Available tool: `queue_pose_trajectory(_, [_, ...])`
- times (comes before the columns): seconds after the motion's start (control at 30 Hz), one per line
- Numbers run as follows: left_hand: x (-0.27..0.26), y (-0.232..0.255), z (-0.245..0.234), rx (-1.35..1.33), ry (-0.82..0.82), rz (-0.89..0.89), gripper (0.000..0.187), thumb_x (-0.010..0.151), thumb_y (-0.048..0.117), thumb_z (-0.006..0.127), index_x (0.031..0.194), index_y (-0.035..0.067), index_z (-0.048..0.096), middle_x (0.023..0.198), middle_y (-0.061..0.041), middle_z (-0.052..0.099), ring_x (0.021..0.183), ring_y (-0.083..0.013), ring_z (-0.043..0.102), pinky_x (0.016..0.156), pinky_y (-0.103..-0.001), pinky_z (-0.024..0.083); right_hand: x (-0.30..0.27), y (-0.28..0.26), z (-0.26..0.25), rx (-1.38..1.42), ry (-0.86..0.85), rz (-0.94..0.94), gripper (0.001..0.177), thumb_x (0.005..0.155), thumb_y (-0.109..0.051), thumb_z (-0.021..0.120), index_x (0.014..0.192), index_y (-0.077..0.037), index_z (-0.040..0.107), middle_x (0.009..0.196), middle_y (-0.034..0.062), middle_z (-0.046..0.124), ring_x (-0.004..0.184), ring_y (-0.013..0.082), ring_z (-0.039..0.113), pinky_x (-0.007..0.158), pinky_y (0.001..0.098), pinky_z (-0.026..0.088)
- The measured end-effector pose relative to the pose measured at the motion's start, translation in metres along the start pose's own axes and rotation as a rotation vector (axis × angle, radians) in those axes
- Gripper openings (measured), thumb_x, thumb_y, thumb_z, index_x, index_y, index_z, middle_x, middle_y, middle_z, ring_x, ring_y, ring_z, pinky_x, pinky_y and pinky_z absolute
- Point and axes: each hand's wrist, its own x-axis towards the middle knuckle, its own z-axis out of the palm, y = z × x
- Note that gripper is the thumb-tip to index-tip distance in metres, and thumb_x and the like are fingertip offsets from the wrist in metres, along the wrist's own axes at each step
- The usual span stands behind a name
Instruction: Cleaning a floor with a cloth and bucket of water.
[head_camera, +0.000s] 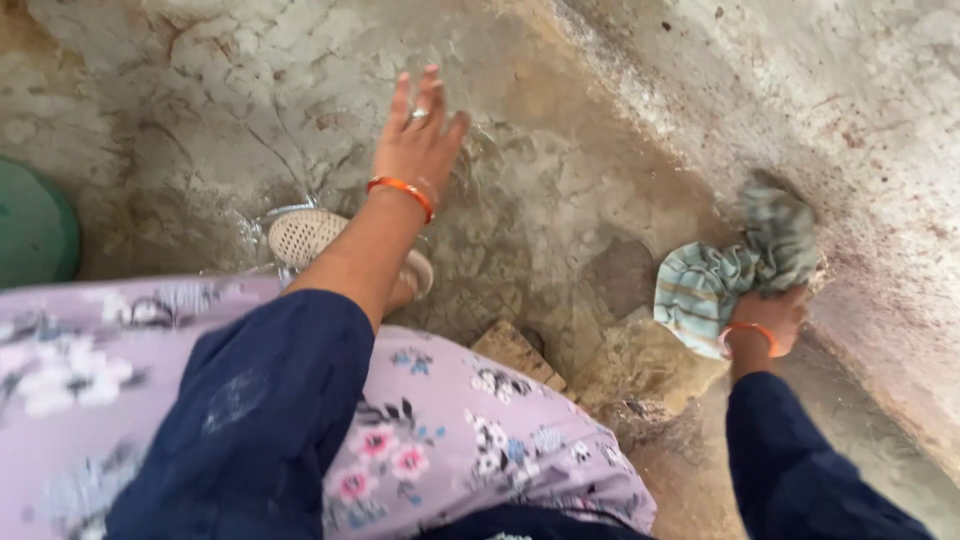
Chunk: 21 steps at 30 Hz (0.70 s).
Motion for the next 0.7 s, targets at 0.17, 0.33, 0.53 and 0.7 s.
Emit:
queue_pose_trajectory(0.17, [0.001,-0.02,0.004,0.011,-0.157,-0.135,0.065,0.093,0.028,0.056,0.155,0.022,0.041,0.161,-0.019,0.036,0.154,-0.0379,0.007,0.116,-0.06,-0.011,-0.046,-0.058,0.074,-0.408,-0.042,-0.191,0.07,0.084,-0.037,0.066,0.136,0.006,0.048,0.135,0.0327,0.053,0.118,0.045,0.057,0.087,0.0545,0.051])
queue_pose_trajectory(0.33, [0.019,-0.028,-0.02,0.04,-0.154,-0.165,0.065,0.09,0.027,0.059,0.153,0.019,0.043,0.16,-0.015,0.038,0.155,-0.0375,0.009,0.116,-0.06,-0.011,-0.153,-0.201,0.163,-0.147,-0.268,-0.679,0.071,0.079,-0.042,0.057,0.135,-0.001,0.039,0.145,0.0248,0.036,0.132,0.0378,0.04,0.104,0.0454,0.036])
queue_pose_trajectory(0.53, [0.031,-0.013,-0.038,-0.08,-0.009,-0.08,0.056,0.089,0.025,0.059,0.144,0.015,0.053,0.157,-0.017,0.044,0.155,-0.0365,0.013,0.119,-0.06,-0.009,-0.204,-0.298,0.106,0.326,-0.444,-1.385,0.048,0.071,-0.019,0.067,0.118,-0.013,0.065,0.112,0.0273,0.065,0.092,0.0455,0.069,0.071,0.0561,0.055])
queue_pose_trajectory(0.7, [0.03,0.01,0.0,-0.077,-0.06,0.037,0.043,0.096,0.027,0.054,0.136,0.01,0.061,0.145,-0.015,0.057,0.145,-0.0301,0.04,0.119,-0.056,0.01,-0.085,-0.231,0.085,-0.001,-0.342,-0.979,0.024,0.103,-0.021,0.053,0.116,-0.004,0.063,0.103,0.0235,0.072,0.093,0.0422,0.07,0.08,0.0525,0.055])
